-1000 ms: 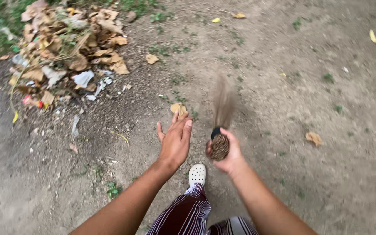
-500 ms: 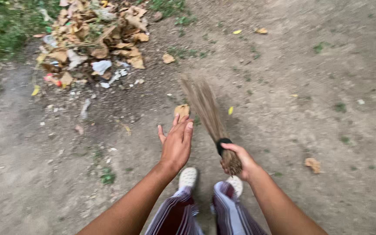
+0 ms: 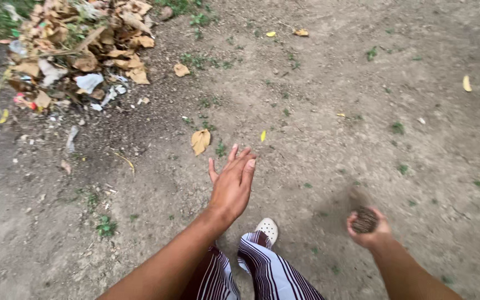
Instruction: The person sweeps debris and dry leaves together by hand with a broom, gathering yard waste into piles on the dirt ground.
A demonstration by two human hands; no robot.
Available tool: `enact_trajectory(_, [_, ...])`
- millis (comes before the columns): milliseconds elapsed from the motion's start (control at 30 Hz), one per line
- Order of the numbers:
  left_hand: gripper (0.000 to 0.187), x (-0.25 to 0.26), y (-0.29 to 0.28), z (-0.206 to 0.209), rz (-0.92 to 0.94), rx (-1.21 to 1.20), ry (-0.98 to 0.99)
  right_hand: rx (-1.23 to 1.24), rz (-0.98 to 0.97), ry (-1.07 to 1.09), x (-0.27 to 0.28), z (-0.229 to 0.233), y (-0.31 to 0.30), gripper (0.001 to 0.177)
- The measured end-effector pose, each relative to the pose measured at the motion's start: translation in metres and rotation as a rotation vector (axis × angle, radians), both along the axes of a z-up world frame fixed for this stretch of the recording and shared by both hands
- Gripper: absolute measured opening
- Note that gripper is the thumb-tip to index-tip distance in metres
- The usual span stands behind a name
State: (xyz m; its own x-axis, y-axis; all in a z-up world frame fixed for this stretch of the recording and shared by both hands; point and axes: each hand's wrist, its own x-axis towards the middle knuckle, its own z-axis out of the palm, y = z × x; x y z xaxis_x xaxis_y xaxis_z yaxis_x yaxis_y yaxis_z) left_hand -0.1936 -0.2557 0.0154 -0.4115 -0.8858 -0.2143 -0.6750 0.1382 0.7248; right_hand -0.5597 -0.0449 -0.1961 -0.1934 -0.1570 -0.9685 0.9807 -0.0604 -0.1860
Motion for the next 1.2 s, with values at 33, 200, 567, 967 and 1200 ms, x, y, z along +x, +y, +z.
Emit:
enact_trajectory(33, [0.056,0.001,-0.004,0.001,-0.001,-0.026,-0.01,-0.037,0.16,-0.002,0.01,0.003,-0.018,0.033])
enact_trajectory(200, [0.057,0.006,-0.016,0.006,0.04,-0.073,-0.036,-0.403,0.481,-0.412,0.068,0.059,-0.113,0.05])
enact_trajectory(567, [0.054,0.044,-0.072,-0.002,0.251,-0.055,0.042,-0.306,0.408,-0.266,0.148,0.082,-0.185,0.039])
enact_trajectory(967, [0.055,0.204,-0.148,-0.023,0.625,-0.001,-0.061,-0.372,0.693,-0.73,0.318,0.048,-0.443,0.05])
enact_trajectory(1200, [0.054,0.251,-0.158,-0.034,0.917,0.012,-0.064,-0.288,1.455,-0.297,0.36,0.117,-0.498,0.054])
